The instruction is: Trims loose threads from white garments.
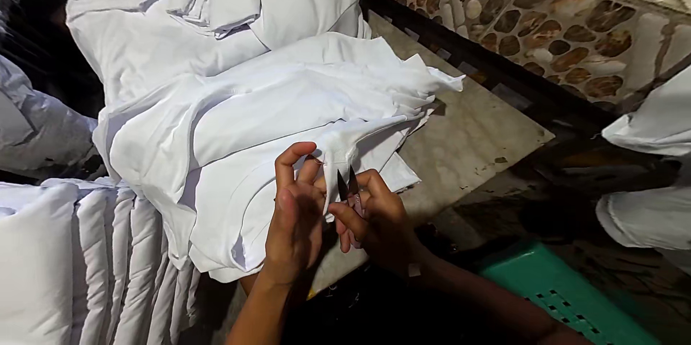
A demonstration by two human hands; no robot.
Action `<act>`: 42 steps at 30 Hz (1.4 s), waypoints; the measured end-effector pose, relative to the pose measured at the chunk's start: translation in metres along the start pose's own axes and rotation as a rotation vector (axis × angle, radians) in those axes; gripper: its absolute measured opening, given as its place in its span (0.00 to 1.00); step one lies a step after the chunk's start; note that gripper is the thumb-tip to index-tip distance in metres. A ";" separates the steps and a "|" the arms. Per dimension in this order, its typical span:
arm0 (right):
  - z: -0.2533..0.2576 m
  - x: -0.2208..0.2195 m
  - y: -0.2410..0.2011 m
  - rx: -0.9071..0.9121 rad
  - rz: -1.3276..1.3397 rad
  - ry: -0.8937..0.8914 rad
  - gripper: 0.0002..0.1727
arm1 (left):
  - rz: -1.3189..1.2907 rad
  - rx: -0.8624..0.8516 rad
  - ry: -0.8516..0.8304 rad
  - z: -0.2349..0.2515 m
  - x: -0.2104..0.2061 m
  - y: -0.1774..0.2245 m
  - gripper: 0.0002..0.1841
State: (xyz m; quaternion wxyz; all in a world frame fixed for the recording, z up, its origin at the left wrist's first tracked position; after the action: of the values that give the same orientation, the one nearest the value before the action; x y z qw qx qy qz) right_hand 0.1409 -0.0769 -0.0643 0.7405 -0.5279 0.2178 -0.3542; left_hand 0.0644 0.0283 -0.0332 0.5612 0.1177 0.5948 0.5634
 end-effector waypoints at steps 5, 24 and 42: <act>0.010 0.000 -0.002 -0.131 0.155 -0.012 0.08 | -0.026 0.002 -0.017 -0.005 0.000 -0.005 0.31; 0.011 0.024 -0.009 -0.084 -0.023 0.129 0.09 | 0.432 -0.114 0.024 -0.011 -0.003 -0.004 0.16; 0.038 0.030 0.014 -0.819 0.919 -0.031 0.24 | 1.179 -0.366 0.312 -0.015 0.006 -0.004 0.11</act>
State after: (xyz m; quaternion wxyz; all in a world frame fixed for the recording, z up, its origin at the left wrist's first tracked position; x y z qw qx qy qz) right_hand 0.1907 -0.0733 -0.0624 0.5577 -0.6267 0.5305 0.1215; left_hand 0.0526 0.0231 -0.0434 0.0746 0.2440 0.3992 0.8806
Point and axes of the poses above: each hand's wrist, its own z-axis towards the middle knuckle, its own x-axis out of the back of the hand, y = z × x, the point moved 2 cm from there along z, towards the middle knuckle, and after that the axes turned 8 degrees about y, right-handed, at the moved point
